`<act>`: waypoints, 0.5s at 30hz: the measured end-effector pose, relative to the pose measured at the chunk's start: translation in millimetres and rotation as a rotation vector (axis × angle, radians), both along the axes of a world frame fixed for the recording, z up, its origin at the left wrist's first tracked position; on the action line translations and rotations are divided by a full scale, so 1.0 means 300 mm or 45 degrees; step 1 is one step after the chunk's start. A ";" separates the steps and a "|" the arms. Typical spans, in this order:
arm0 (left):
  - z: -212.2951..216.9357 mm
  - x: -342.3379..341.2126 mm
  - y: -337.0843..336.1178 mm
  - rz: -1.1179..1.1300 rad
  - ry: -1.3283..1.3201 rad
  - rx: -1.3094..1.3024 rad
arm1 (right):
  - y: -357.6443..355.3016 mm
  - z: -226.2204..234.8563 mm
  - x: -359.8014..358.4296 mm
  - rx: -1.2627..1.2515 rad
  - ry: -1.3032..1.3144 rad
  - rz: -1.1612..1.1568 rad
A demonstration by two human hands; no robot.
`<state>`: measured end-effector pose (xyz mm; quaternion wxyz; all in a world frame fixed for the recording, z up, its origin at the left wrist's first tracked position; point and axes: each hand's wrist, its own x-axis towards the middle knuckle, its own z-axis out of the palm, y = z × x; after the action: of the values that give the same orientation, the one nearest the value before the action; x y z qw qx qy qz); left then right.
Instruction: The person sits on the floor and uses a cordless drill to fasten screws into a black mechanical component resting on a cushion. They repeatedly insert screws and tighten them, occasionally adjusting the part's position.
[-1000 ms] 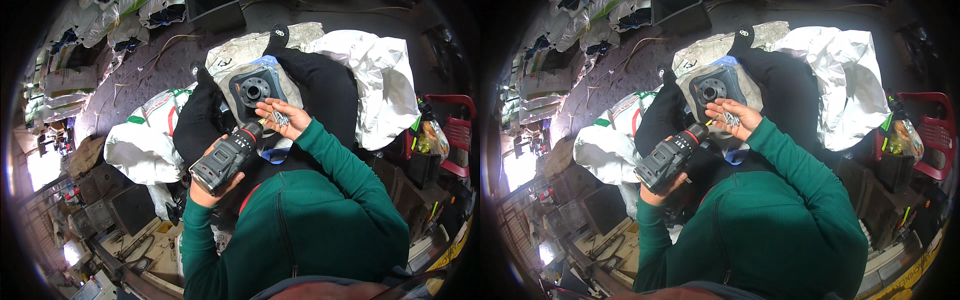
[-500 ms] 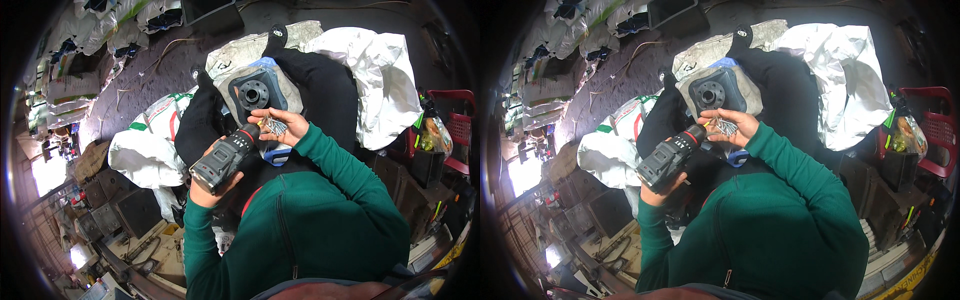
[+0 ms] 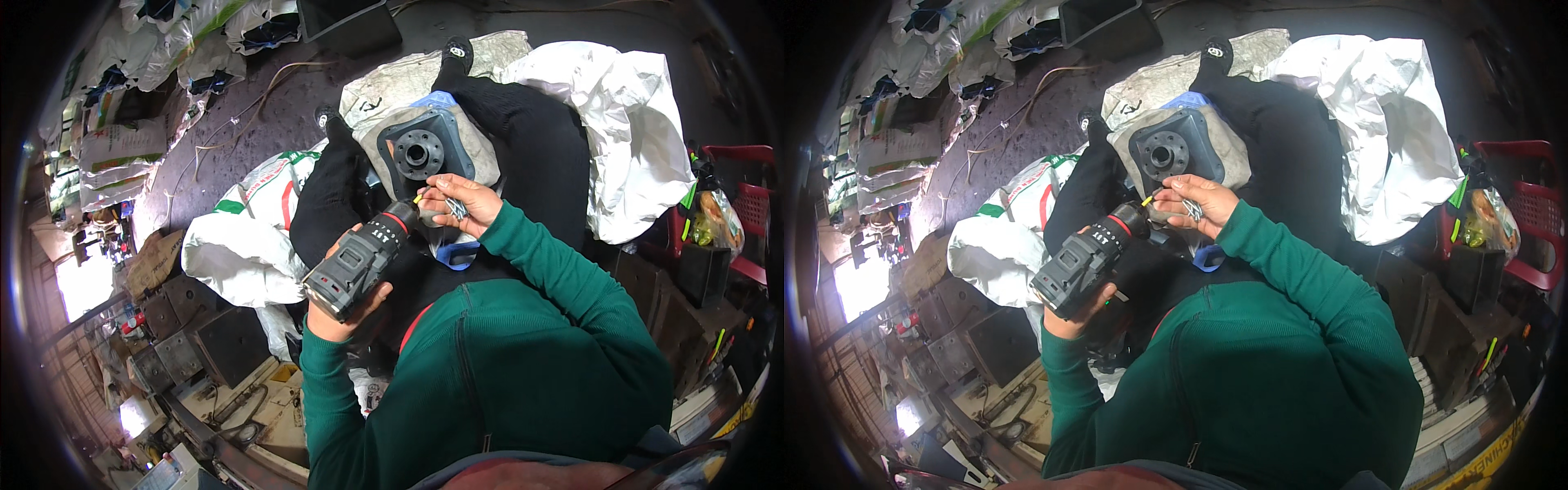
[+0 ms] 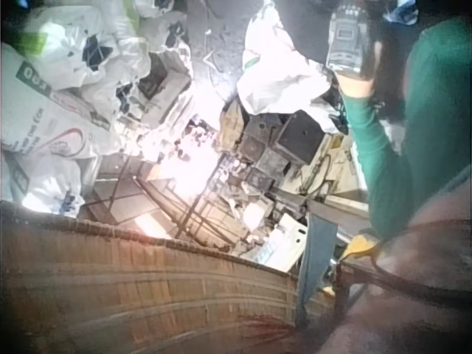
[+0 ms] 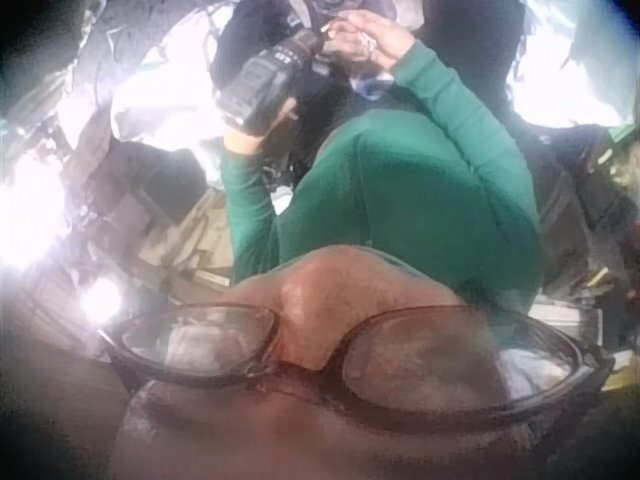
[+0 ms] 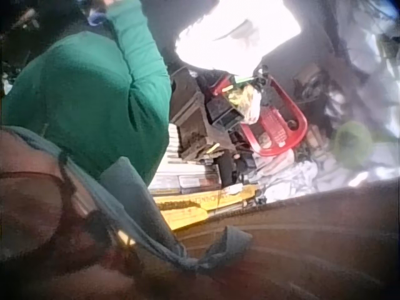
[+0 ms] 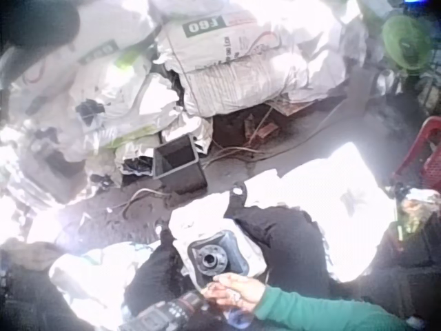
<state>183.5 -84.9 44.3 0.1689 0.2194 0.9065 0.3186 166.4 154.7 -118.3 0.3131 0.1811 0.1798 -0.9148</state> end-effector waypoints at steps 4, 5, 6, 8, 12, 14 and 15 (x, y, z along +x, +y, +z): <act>-0.004 0.009 0.006 -0.029 -0.014 0.062 | -0.020 0.025 -0.004 -0.127 -0.085 -0.060; -0.006 0.010 0.009 -0.037 0.004 0.047 | -0.023 0.031 -0.006 -0.146 -0.087 -0.067; -0.007 0.009 0.012 -0.036 0.014 0.038 | -0.026 0.038 -0.008 -0.180 -0.073 -0.085; -0.008 0.004 0.019 -0.041 0.021 0.022 | -0.033 0.051 -0.007 -0.200 -0.095 -0.096; 0.005 -0.008 0.033 -0.090 0.106 -0.036 | -0.039 0.073 -0.006 -0.228 -0.110 -0.146; 0.017 -0.007 0.045 -0.116 0.187 -0.103 | -0.044 0.079 -0.008 -0.187 -0.151 -0.144; 0.022 -0.004 0.052 -0.124 0.222 -0.148 | -0.046 0.080 -0.008 -0.186 -0.147 -0.152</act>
<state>182.4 -69.3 51.0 0.1172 0.2799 0.9230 0.2366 163.9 140.8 -94.3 0.2804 0.2207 0.0832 -0.9305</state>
